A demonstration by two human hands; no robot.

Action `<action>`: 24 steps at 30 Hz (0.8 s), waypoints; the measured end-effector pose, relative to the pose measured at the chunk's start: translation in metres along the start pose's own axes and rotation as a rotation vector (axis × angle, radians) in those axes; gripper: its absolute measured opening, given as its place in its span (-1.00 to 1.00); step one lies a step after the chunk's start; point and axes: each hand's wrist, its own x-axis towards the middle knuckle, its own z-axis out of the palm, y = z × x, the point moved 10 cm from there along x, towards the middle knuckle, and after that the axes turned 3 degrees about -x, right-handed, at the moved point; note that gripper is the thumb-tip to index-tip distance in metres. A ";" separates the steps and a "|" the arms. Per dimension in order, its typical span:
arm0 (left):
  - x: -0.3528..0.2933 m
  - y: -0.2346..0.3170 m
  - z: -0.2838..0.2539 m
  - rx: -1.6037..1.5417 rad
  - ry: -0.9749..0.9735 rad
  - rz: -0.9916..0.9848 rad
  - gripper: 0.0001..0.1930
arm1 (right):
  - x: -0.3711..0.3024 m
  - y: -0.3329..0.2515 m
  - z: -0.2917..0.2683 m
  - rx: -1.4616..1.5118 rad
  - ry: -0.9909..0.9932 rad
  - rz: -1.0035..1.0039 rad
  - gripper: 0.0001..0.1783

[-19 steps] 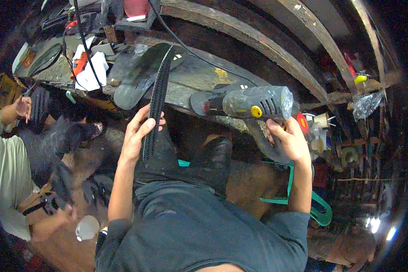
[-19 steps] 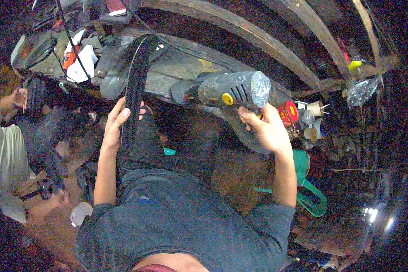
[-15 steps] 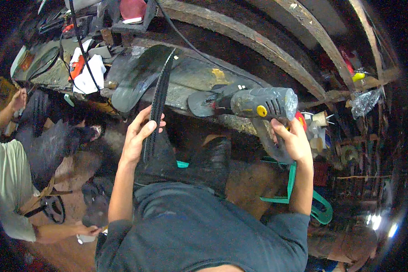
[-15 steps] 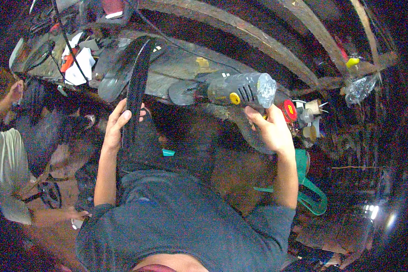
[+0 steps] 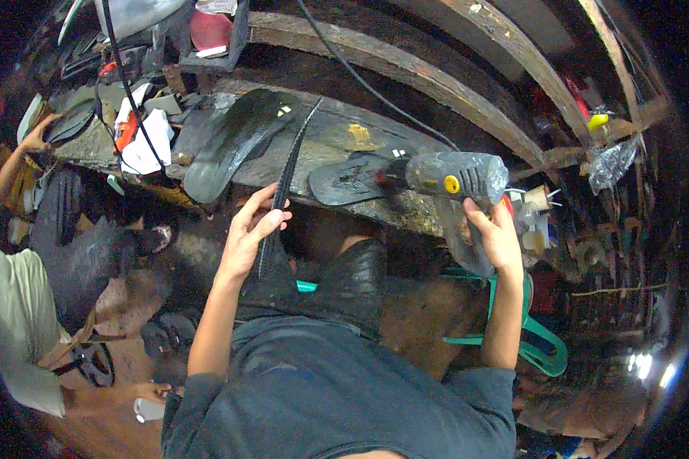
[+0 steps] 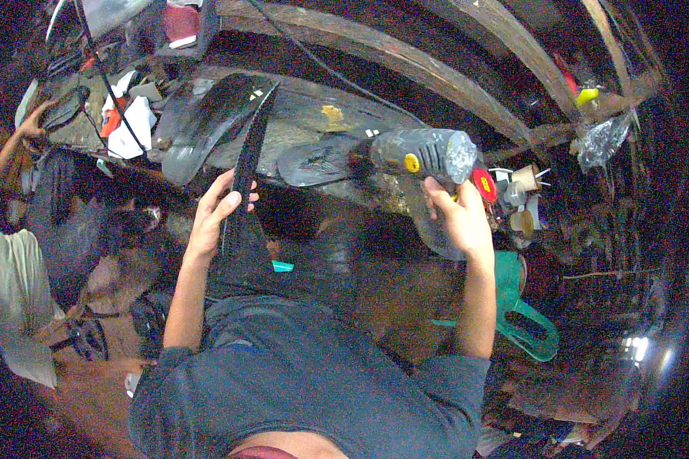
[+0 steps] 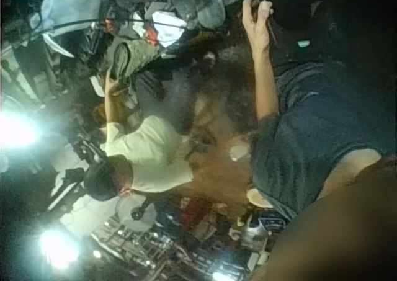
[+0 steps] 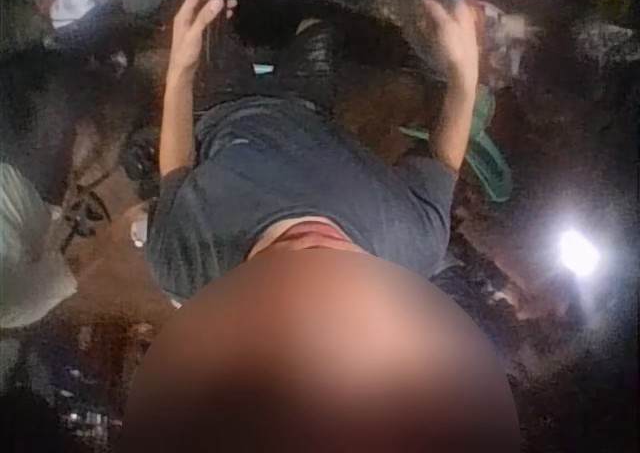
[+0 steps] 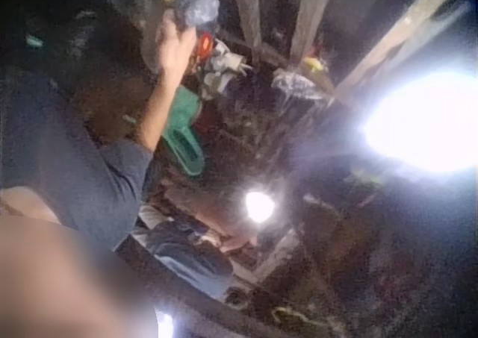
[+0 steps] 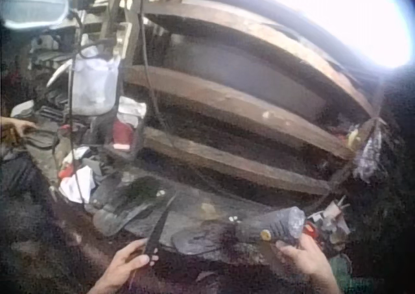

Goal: The person uses a heat gun to apply heat to the sole of a slipper while holding it on a workbench. They repeatedly pick up slippers, direct the heat gun at the sole, and place them back down.

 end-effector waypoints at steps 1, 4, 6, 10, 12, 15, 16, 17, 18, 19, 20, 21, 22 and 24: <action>0.001 -0.001 0.003 0.001 -0.001 -0.007 -0.33 | 0.000 0.000 0.004 0.050 -0.006 -0.012 -0.77; 0.000 0.000 0.009 0.010 -0.007 -0.008 -0.32 | -0.002 0.003 0.016 0.068 -0.037 0.019 -0.73; -0.002 -0.001 0.010 0.015 0.005 -0.016 -0.32 | -0.004 0.000 0.024 0.059 -0.100 0.013 -0.69; -0.004 0.000 0.008 0.023 0.022 -0.014 -0.33 | -0.004 -0.002 0.024 0.084 -0.087 0.025 -0.68; -0.003 0.001 0.006 0.035 0.025 -0.009 -0.33 | -0.004 -0.003 0.021 0.087 -0.064 0.005 -0.67; 0.004 0.004 0.006 0.071 0.015 0.003 -0.34 | -0.005 -0.001 0.015 0.063 -0.017 -0.027 -0.66; 0.007 0.007 0.008 0.086 0.006 0.011 -0.34 | -0.006 0.000 0.010 0.037 -0.004 -0.035 -0.65; 0.010 0.010 0.011 0.098 -0.006 0.020 -0.34 | -0.008 0.006 0.004 -0.009 0.032 0.008 -0.64; 0.014 0.013 0.015 0.115 -0.014 0.016 -0.34 | -0.011 0.005 0.000 -0.040 0.067 -0.031 -0.63; 0.018 0.016 0.020 0.127 -0.024 0.018 -0.34 | -0.013 0.007 -0.009 -0.092 0.125 -0.023 -0.61; 0.023 0.018 0.024 0.142 -0.019 0.001 -0.34 | -0.016 0.009 -0.017 -0.150 0.184 -0.023 -0.60; 0.027 0.025 0.032 0.162 -0.045 0.024 -0.34 | -0.020 0.001 -0.025 -0.224 0.222 -0.102 -0.60; 0.032 0.030 0.038 0.185 -0.055 0.030 -0.34 | -0.024 0.008 -0.033 -0.208 0.233 -0.045 -0.59; 0.040 0.043 0.055 0.240 -0.091 0.074 -0.34 | -0.038 0.020 -0.049 -0.074 0.279 0.037 -0.59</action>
